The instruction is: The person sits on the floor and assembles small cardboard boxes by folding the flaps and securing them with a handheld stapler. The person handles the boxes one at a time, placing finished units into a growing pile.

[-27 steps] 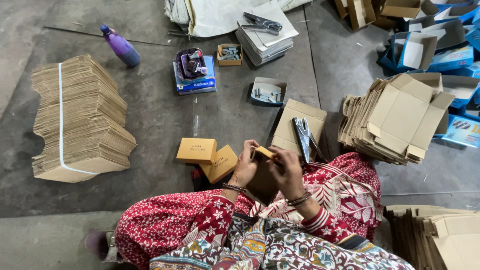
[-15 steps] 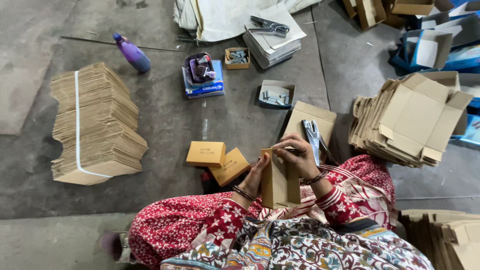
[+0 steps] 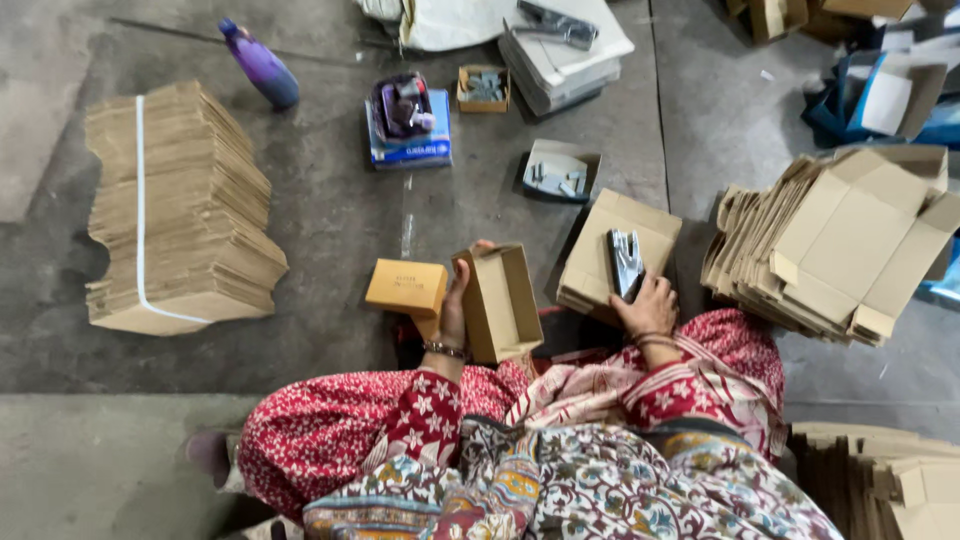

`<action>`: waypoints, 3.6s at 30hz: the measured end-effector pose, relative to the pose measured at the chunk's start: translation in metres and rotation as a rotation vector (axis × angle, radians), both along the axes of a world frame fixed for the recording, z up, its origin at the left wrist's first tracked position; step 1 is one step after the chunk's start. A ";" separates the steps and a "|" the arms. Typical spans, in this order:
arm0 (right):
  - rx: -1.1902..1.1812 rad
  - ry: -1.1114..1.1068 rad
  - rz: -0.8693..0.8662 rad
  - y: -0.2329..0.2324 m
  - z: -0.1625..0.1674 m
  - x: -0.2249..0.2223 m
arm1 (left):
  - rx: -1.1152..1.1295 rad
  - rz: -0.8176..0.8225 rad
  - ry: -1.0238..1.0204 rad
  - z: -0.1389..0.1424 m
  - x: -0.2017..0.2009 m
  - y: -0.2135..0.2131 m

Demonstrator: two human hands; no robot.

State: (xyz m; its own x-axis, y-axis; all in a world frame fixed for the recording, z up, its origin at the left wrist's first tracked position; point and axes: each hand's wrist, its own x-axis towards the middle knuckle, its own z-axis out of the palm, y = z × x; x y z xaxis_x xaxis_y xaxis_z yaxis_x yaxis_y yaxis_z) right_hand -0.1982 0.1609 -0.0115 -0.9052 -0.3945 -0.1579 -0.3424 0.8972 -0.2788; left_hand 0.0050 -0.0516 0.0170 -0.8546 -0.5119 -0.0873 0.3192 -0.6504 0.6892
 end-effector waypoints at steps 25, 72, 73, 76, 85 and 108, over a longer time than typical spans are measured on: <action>-1.228 -2.041 0.098 0.081 0.043 0.104 | -0.696 -0.348 -0.012 0.011 0.010 0.002; -0.815 -1.424 0.290 0.080 0.020 0.128 | -0.819 -0.607 -0.215 0.004 0.001 -0.004; -0.855 -1.442 0.306 0.075 0.016 0.120 | -0.998 -0.538 -0.352 0.003 -0.002 -0.007; -0.901 -1.264 0.176 0.063 0.000 0.087 | -1.465 -0.416 -0.782 0.001 -0.007 -0.010; -0.883 -0.764 -0.352 0.040 -0.011 -0.047 | -1.735 -0.556 -0.960 -0.012 -0.100 0.030; -0.396 -0.543 -0.520 0.037 -0.011 -0.067 | -1.254 0.097 -0.701 -0.009 -0.214 0.112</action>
State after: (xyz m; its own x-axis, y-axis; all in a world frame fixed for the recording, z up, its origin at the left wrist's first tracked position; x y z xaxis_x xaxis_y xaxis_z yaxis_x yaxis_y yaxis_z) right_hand -0.2653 0.1978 -0.0221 -0.8253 -0.0671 -0.5607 0.3587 0.7046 -0.6122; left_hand -0.2086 0.0601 0.0077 -0.7831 -0.6172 0.0764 -0.3118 0.4959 0.8105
